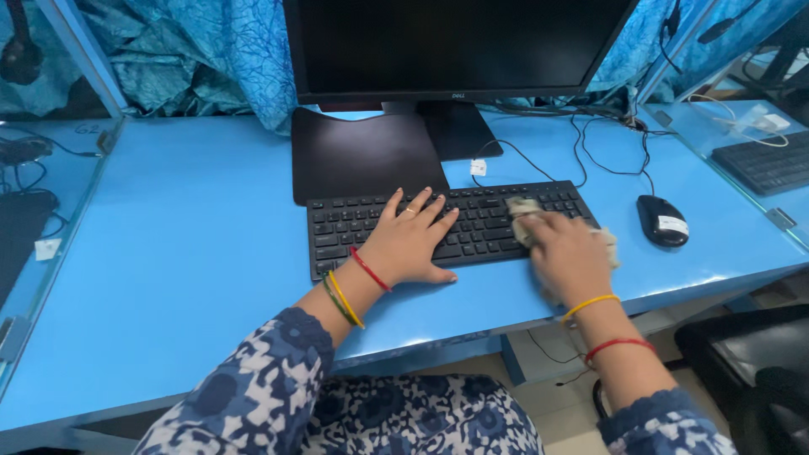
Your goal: The person wipes a black computer keyboard with a cloth, cleaning the keys and the surface. They lift the keyboard to wipe the underside and edges, then place it back on the blue desk and continue wiping the top surface.
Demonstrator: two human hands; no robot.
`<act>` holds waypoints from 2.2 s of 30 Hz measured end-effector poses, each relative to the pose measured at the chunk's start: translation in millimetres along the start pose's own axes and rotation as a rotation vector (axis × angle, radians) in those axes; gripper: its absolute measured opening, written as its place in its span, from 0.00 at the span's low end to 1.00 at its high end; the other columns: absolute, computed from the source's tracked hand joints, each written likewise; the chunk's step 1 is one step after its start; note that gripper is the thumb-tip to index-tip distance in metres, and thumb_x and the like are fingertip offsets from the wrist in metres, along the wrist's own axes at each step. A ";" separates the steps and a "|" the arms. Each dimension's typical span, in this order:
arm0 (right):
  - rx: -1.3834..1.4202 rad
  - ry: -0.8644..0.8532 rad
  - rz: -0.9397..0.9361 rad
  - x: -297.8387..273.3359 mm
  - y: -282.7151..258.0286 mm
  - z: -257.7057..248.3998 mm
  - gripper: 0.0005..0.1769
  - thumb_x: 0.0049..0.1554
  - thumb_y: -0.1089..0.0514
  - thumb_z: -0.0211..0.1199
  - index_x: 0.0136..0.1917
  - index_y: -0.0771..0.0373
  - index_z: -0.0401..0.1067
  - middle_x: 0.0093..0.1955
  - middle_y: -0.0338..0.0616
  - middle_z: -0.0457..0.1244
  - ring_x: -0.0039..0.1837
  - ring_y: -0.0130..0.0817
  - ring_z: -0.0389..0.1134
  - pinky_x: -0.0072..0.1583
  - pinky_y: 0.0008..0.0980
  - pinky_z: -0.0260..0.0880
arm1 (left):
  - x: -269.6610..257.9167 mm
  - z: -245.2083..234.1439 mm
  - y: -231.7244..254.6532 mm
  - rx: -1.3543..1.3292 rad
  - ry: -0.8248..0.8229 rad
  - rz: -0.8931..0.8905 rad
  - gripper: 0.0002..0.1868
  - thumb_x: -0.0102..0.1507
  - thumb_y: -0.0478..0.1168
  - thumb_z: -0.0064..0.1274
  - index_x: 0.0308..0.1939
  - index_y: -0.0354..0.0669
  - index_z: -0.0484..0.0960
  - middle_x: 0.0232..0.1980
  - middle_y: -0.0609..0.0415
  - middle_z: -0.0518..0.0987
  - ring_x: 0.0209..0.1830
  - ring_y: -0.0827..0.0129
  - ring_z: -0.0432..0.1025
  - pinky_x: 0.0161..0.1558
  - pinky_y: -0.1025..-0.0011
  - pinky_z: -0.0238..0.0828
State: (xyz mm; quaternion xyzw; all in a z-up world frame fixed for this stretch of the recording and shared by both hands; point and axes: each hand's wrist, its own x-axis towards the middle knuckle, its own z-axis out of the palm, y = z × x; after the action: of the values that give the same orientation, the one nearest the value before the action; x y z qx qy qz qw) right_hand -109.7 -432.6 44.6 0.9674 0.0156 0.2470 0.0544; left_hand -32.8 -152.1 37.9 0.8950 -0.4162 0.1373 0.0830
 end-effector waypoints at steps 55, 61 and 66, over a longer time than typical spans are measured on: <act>0.108 0.092 -0.188 -14.8 -77.3 -20.3 0.25 0.48 0.59 0.60 0.60 0.48 0.78 0.63 0.35 0.68 0.61 0.42 0.66 0.61 0.48 0.66 | -90.7 -49.5 -34.4 -0.054 0.169 -0.133 0.54 0.38 0.67 0.70 0.68 0.61 0.73 0.72 0.51 0.69 0.73 0.57 0.60 0.68 0.36 0.46; 0.205 -0.085 0.014 -21.9 -65.4 -37.7 0.22 0.51 0.58 0.59 0.57 0.43 0.79 0.60 0.31 0.69 0.60 0.40 0.69 0.61 0.40 0.70 | -92.0 -48.8 -36.3 -0.070 0.192 -0.110 0.51 0.40 0.66 0.70 0.65 0.59 0.76 0.70 0.52 0.71 0.72 0.58 0.62 0.68 0.37 0.48; 0.197 0.079 -0.154 -5.7 -86.1 -36.8 0.30 0.45 0.57 0.61 0.63 0.53 0.76 0.62 0.42 0.68 0.56 0.46 0.68 0.55 0.45 0.67 | -91.7 -46.7 -36.0 -0.062 0.201 -0.103 0.50 0.40 0.66 0.70 0.65 0.60 0.76 0.70 0.54 0.72 0.72 0.59 0.62 0.69 0.39 0.48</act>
State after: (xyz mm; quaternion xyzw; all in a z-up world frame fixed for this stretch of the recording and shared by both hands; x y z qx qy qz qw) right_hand -132.7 -343.7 64.3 0.9535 0.1162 0.2773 -0.0224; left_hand -69.9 -50.6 52.1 0.8940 -0.3632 0.2089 0.1588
